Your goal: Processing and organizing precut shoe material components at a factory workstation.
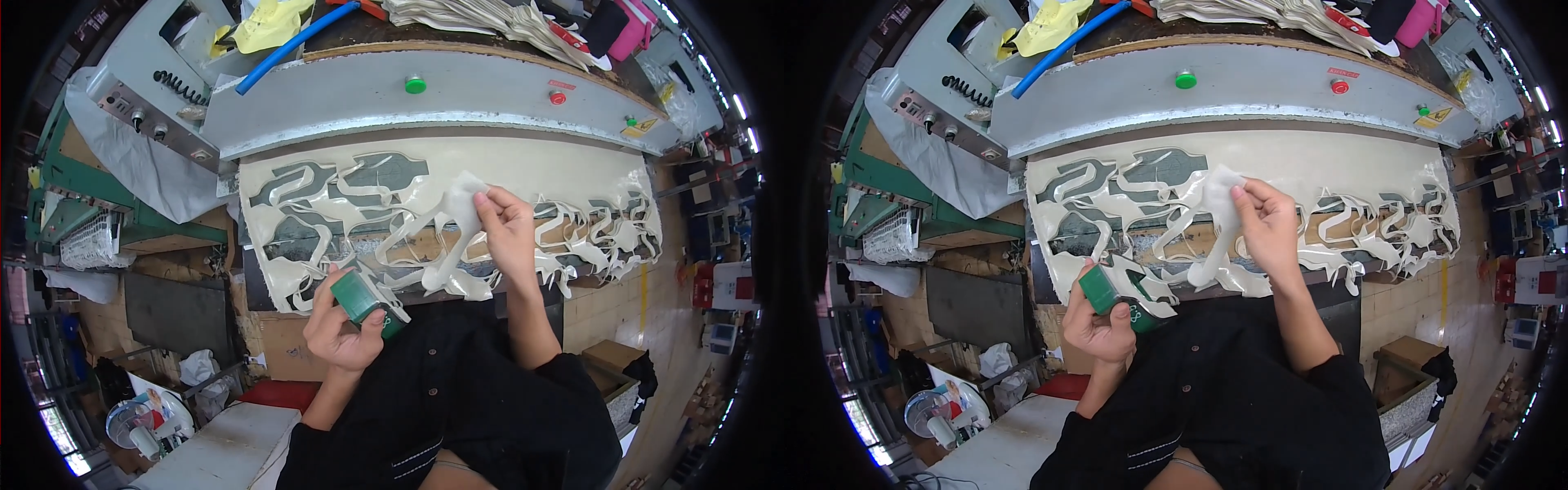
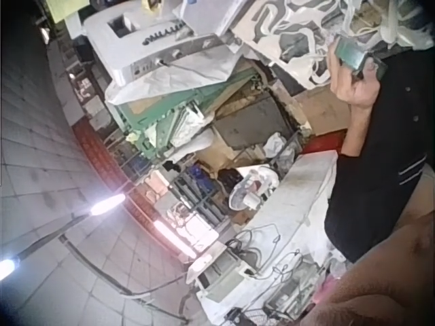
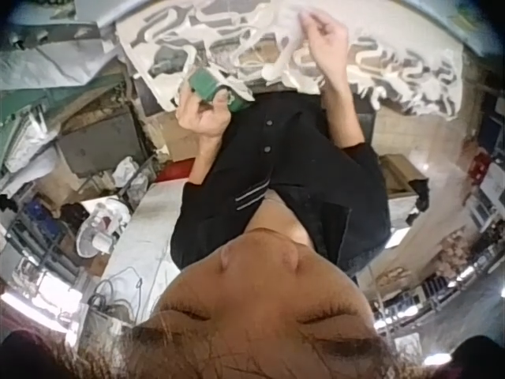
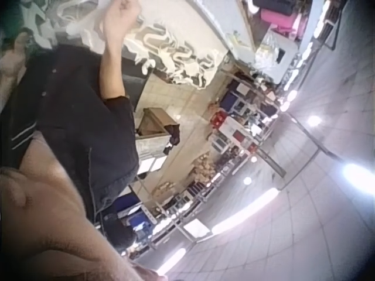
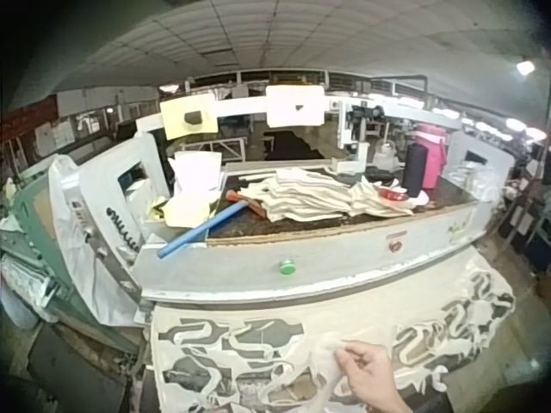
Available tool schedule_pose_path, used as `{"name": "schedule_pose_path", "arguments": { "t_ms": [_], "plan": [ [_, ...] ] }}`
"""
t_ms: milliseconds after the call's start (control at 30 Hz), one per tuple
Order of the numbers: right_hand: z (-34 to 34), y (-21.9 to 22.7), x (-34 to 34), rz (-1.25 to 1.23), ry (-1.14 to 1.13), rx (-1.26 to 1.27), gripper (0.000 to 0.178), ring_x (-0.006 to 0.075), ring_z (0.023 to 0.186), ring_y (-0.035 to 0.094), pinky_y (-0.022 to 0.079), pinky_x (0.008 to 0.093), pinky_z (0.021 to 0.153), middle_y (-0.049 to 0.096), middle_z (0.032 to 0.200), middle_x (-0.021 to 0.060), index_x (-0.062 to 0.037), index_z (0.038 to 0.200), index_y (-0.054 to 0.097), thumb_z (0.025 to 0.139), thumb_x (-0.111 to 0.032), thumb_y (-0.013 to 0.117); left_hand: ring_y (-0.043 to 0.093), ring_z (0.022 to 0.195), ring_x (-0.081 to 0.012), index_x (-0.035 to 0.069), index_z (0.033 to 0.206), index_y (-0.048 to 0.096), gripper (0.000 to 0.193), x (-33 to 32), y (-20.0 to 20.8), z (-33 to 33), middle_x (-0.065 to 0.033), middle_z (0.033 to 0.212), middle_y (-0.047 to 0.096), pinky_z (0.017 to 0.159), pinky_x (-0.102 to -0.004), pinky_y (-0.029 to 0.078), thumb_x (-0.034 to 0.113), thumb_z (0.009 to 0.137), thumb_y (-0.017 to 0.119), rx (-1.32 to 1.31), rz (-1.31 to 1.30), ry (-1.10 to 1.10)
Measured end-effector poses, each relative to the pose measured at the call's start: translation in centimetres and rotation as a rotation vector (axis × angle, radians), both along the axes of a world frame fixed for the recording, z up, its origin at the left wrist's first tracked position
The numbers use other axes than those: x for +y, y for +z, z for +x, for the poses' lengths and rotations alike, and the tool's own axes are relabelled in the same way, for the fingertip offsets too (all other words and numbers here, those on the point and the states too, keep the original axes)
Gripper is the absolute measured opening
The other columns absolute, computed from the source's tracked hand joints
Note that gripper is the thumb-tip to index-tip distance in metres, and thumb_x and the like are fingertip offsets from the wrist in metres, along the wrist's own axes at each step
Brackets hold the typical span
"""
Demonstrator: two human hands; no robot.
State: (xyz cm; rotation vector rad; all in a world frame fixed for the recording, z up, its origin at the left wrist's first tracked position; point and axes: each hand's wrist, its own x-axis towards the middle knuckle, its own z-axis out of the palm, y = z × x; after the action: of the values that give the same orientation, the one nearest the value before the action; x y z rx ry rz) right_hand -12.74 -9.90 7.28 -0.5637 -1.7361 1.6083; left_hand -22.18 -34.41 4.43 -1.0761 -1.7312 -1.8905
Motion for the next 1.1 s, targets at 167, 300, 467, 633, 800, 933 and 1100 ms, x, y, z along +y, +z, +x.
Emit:
{"name": "schedule_pose_path", "arguments": {
  "t_ms": [167,300,467,633,800,933,1100],
  "plan": [
    [0.3,-0.1,0.3,-0.103,-0.019,0.08,0.024,0.0063,0.083,0.067,0.051,0.0216,0.073,0.077,0.097,0.008,0.0074,0.119,0.071,0.108,-0.011,0.062,0.072,0.107,-0.0392,-0.01,0.088,0.071,0.039,0.0,-0.5,0.1,-0.0303,0.112,0.072,0.108,-0.0568,0.05,0.028,0.09,0.082,-0.015,0.02,0.026],
    [0.2,0.5,-2.2,0.089,-0.058,0.015,0.022,0.007,0.082,0.068,0.053,0.0247,0.071,0.078,0.097,0.0086,0.0061,0.12,0.073,0.106,-0.009,0.064,0.072,0.107,-0.0395,-0.009,0.088,0.071,0.04,0.6,0.4,-0.2,-0.03,0.113,0.072,0.107,-0.0559,0.051,0.029,0.091,0.082,-0.003,0.004,-0.008],
    [0.6,2.4,-7.9,0.586,0.183,-0.062,0.025,0.0217,0.077,0.075,0.058,0.0309,0.069,0.079,0.095,0.0163,-0.0027,0.12,0.077,0.096,-0.001,0.07,0.071,0.108,-0.0406,-0.01,0.089,0.072,0.043,1.9,0.5,-0.5,-0.0282,0.116,0.072,0.108,-0.0527,0.051,0.032,0.09,0.083,0.099,-0.051,-0.013],
    [0.7,3.1,-9.3,0.557,0.277,-0.102,0.028,0.0302,0.078,0.077,0.058,0.0325,0.067,0.076,0.095,0.0201,-0.0028,0.121,0.075,0.094,0.002,0.069,0.07,0.109,-0.0402,-0.01,0.09,0.073,0.045,2.3,0.3,-0.4,-0.0277,0.117,0.071,0.109,-0.053,0.05,0.034,0.093,0.08,0.102,-0.044,-0.035],
    [0.7,2.2,-9.1,0.535,0.296,-0.036,0.035,0.0269,0.071,0.075,0.055,0.031,0.062,0.076,0.091,0.0194,-0.0033,0.127,0.073,0.093,0.005,0.067,0.069,0.109,-0.0387,-0.007,0.095,0.077,0.044,2.1,-0.5,-0.3,-0.0268,0.121,0.07,0.11,-0.0536,0.049,0.037,0.095,0.078,0.076,-0.038,-0.046],
    [1.3,2.1,-9.8,0.463,0.251,-0.084,0.035,0.0217,0.066,0.072,0.052,0.0286,0.059,0.075,0.085,0.0181,-0.0033,0.127,0.073,0.094,0.005,0.066,0.069,0.11,-0.0367,-0.001,0.1,0.081,0.04,2.2,-0.5,-0.3,-0.0249,0.122,0.068,0.111,-0.0542,0.048,0.039,0.097,0.075,0.088,-0.06,-0.079],
    [1.3,2.1,-9.2,0.393,0.199,-0.088,0.033,0.0149,0.059,0.066,0.048,0.0266,0.054,0.071,0.075,0.0153,-0.0023,0.129,0.073,0.097,0.003,0.066,0.07,0.11,-0.0362,0.001,0.101,0.082,0.039,2.2,-0.6,-0.4,-0.0241,0.121,0.069,0.112,-0.0545,0.048,0.039,0.097,0.074,0.059,-0.044,-0.111]
  ]
}}
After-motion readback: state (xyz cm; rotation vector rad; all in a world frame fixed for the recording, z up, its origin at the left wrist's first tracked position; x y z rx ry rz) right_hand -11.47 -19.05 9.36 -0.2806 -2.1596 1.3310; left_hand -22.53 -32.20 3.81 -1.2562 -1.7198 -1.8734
